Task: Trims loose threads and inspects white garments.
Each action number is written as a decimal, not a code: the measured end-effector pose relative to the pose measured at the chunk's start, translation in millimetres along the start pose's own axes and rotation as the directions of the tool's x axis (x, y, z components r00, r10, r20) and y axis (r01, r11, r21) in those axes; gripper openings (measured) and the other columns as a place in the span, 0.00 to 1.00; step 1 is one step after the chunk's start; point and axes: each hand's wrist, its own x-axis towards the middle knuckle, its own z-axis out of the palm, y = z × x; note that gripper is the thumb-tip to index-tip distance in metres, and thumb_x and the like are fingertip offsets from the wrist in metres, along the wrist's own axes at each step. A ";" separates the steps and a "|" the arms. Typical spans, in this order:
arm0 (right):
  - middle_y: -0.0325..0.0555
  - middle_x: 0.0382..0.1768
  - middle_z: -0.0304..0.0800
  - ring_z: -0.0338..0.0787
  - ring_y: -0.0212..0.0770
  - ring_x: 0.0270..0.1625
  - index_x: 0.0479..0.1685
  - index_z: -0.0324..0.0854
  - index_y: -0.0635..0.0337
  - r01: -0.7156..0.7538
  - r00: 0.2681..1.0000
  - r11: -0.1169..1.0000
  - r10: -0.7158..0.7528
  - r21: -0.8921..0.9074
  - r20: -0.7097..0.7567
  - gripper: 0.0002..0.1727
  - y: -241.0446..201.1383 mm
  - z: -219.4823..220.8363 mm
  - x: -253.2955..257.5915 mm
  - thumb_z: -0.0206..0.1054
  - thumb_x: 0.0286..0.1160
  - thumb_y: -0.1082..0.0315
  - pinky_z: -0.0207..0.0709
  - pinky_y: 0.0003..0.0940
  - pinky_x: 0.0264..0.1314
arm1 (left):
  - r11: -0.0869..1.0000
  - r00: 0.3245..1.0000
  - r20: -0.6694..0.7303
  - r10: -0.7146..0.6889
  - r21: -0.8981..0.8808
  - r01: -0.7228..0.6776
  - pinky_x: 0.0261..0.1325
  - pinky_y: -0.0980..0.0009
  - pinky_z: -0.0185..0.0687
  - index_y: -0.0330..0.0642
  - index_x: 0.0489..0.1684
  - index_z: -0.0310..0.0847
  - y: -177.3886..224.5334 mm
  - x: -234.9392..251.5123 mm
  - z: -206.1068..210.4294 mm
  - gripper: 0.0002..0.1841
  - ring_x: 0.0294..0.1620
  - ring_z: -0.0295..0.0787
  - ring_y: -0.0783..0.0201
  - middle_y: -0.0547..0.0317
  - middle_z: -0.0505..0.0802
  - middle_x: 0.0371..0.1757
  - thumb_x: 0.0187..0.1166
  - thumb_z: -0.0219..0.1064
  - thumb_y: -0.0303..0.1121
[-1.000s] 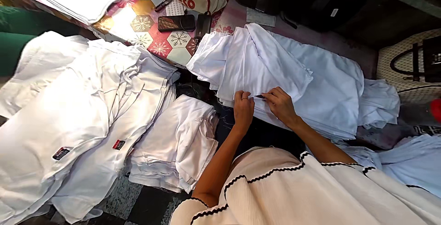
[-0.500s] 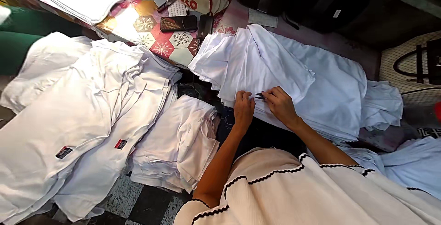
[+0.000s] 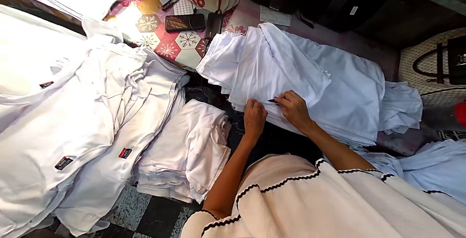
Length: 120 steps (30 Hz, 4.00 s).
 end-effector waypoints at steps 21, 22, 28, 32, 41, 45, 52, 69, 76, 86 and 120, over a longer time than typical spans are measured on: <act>0.54 0.38 0.90 0.90 0.53 0.46 0.47 0.94 0.61 0.124 0.992 0.991 -0.125 0.057 0.018 0.10 -4.2 13.4 14.5 0.67 0.75 0.74 0.85 0.44 0.51 | 0.975 0.989 -0.146 -0.012 -0.220 -0.020 0.61 0.55 0.83 0.30 0.32 0.86 -8.9 5.9 10.9 0.03 0.58 0.85 0.47 0.40 0.87 0.51 0.70 0.72 0.23; 0.54 0.38 0.90 0.91 0.53 0.46 0.47 0.94 0.62 0.128 0.991 0.990 -0.129 0.056 0.015 0.10 -4.4 14.4 14.9 0.67 0.75 0.74 0.85 0.44 0.50 | 0.975 0.990 -0.143 -0.017 -0.220 -0.015 0.61 0.55 0.83 0.29 0.32 0.86 -9.2 5.5 10.2 0.04 0.58 0.85 0.47 0.40 0.87 0.51 0.70 0.72 0.23; 0.53 0.38 0.91 0.91 0.52 0.45 0.43 0.94 0.62 0.123 0.992 0.991 -0.123 0.044 -0.008 0.10 -3.0 14.8 13.5 0.66 0.74 0.76 0.85 0.43 0.50 | 0.991 0.998 0.014 -0.067 -0.116 0.068 0.61 0.53 0.84 0.28 0.31 0.87 -11.6 -7.3 3.7 0.06 0.56 0.87 0.44 0.37 0.88 0.50 0.71 0.71 0.25; 0.56 0.38 0.90 0.91 0.55 0.46 0.45 0.94 0.64 0.051 0.999 0.998 -0.051 0.043 -0.007 0.09 1.7 -2.5 12.4 0.69 0.73 0.76 0.86 0.44 0.50 | 0.968 0.813 0.528 -0.247 0.176 0.180 0.73 0.44 0.72 0.28 0.52 0.88 21.7 -3.5 -43.0 0.14 0.70 0.81 0.39 0.34 0.87 0.63 0.83 0.63 0.32; 0.54 0.37 0.90 0.91 0.53 0.45 0.44 0.94 0.63 0.034 0.999 0.998 -0.033 0.057 -0.013 0.09 0.9 -7.2 7.6 0.70 0.72 0.76 0.85 0.43 0.49 | 0.948 0.931 -0.182 0.316 0.100 -0.303 0.56 0.57 0.87 0.30 0.31 0.90 -10.5 17.8 26.2 0.04 0.52 0.90 0.46 0.42 0.92 0.45 0.73 0.70 0.19; 0.55 0.39 0.90 0.90 0.54 0.46 0.47 0.94 0.63 0.028 1.000 0.999 -0.028 0.044 0.010 0.10 6.7 -8.3 -3.2 0.70 0.72 0.75 0.85 0.45 0.51 | 0.969 0.969 -0.131 0.212 -0.099 -0.225 0.62 0.58 0.86 0.27 0.30 0.88 -18.0 12.2 19.5 0.02 0.56 0.89 0.46 0.39 0.90 0.48 0.70 0.71 0.18; 0.57 0.42 0.90 0.90 0.55 0.49 0.52 0.94 0.64 -0.130 0.992 0.981 0.129 0.144 0.017 0.12 13.8 -17.7 -5.0 0.74 0.70 0.75 0.84 0.47 0.54 | 0.997 0.995 0.098 0.000 -0.075 0.007 0.62 0.50 0.86 0.27 0.50 0.87 11.5 6.3 -10.6 0.14 0.60 0.88 0.41 0.34 0.88 0.57 0.76 0.74 0.31; 0.57 0.42 0.90 0.91 0.56 0.49 0.51 0.93 0.64 -0.017 1.000 1.000 0.016 0.026 0.010 0.11 0.3 -10.4 -3.4 0.71 0.73 0.76 0.85 0.47 0.53 | 0.963 0.957 -0.112 0.266 0.078 -0.259 0.54 0.55 0.88 0.29 0.37 0.91 -10.8 15.9 19.0 0.05 0.53 0.90 0.43 0.39 0.91 0.46 0.76 0.69 0.21; 0.56 0.41 0.90 0.90 0.56 0.46 0.51 0.93 0.64 0.014 1.000 1.000 -0.014 -0.020 0.001 0.11 0.6 -4.2 -7.2 0.69 0.74 0.75 0.84 0.46 0.49 | 0.975 0.966 -0.130 0.223 0.012 -0.223 0.59 0.57 0.86 0.31 0.36 0.90 -16.0 14.6 24.1 0.04 0.56 0.89 0.45 0.40 0.90 0.49 0.74 0.71 0.23; 0.56 0.39 0.89 0.90 0.55 0.44 0.49 0.93 0.64 0.049 0.999 0.998 -0.049 -0.042 0.004 0.10 -7.0 1.9 -6.5 0.68 0.75 0.75 0.84 0.46 0.46 | 0.965 0.993 -0.095 0.067 -0.248 -0.089 0.56 0.61 0.86 0.28 0.29 0.82 -14.4 -1.6 22.9 0.03 0.54 0.86 0.50 0.39 0.86 0.51 0.69 0.71 0.19; 0.55 0.38 0.90 0.90 0.55 0.44 0.44 0.94 0.63 0.011 0.999 1.000 -0.012 -0.019 -0.046 0.09 -8.4 9.0 2.5 0.68 0.73 0.76 0.85 0.46 0.47 | 0.943 0.899 -0.291 0.328 0.156 -0.293 0.58 0.59 0.88 0.29 0.39 0.91 -25.8 14.0 28.9 0.05 0.53 0.91 0.47 0.41 0.92 0.49 0.77 0.68 0.21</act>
